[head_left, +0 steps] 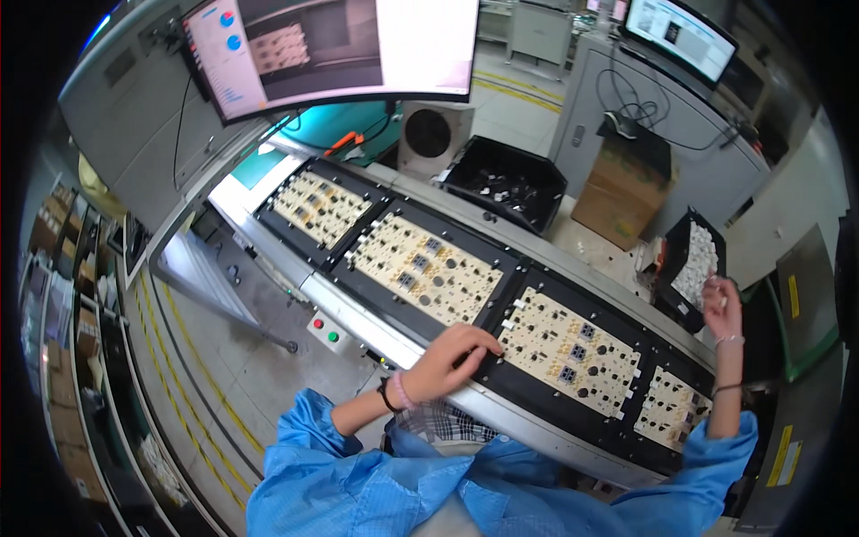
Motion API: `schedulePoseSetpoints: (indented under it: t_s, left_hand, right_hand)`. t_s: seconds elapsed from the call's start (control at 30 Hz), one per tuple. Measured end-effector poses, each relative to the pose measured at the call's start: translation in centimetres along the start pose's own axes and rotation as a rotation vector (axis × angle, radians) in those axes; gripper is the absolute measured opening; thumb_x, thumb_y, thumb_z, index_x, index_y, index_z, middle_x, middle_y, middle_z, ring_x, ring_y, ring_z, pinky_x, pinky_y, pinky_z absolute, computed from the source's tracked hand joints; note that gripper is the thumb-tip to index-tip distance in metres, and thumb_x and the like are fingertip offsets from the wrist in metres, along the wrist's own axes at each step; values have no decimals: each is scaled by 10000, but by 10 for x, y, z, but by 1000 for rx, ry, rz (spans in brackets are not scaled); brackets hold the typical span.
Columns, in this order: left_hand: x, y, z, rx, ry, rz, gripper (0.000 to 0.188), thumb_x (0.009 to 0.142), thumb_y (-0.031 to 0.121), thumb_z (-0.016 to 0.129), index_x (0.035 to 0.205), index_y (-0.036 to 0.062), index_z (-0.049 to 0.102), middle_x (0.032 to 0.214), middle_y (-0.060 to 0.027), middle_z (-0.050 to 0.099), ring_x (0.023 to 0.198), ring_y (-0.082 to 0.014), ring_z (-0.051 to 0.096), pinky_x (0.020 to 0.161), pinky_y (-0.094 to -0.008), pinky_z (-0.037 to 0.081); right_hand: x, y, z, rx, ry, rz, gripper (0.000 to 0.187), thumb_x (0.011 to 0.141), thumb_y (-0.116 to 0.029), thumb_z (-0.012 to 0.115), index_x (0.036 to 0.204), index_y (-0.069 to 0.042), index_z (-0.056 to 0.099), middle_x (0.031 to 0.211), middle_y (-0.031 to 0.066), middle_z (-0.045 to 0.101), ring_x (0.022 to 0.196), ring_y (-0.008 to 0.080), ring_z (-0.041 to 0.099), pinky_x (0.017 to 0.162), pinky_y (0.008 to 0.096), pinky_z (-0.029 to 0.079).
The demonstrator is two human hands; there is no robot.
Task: Assembling components onto printed circuit boards at a conveyor-fed manual station.
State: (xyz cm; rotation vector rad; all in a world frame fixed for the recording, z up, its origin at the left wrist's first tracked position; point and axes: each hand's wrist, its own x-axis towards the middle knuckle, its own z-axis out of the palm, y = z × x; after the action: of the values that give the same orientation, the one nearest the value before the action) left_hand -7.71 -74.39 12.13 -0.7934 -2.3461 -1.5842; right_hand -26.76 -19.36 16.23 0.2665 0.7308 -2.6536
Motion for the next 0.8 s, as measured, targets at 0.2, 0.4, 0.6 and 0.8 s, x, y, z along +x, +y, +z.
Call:
schedulePoseSetpoints:
  t_s: [0.2,0.4,0.6,0.8]
  left_hand:
    - [126,-56,-34,522,-139,144,302,864,150,603,1140,42,544,1151,-157,536,1101,-341,498,969,-399,395]
    - [247,-222,-58,561,-384,-255,416,861,401,591,852,-9,659,821,-216,634,753,-378,607,749,-459,477]
    - [306,-242,-44,531,-988,-404,378,842,402,605,1155,209,689,1135,-34,681,1029,-197,618,859,-337,474]
    - [302,-245,-23,893,-755,-599,312,764,411,688,1005,223,749,967,-21,723,827,-190,673,689,-361,524]
  right_hand:
    - [-83,147,4,363,33,196,279,933,-143,511,1163,14,511,857,34,485,636,81,463,436,178,357]
    - [-82,196,2,374,13,191,245,967,-204,484,1113,-36,587,874,18,521,588,69,402,412,188,275]
    - [-101,192,8,325,34,80,251,981,-207,451,1135,-57,580,887,27,526,605,81,395,416,185,286]
    - [-98,194,18,168,45,35,213,975,-205,456,1114,-77,556,858,11,529,579,60,398,391,173,275]
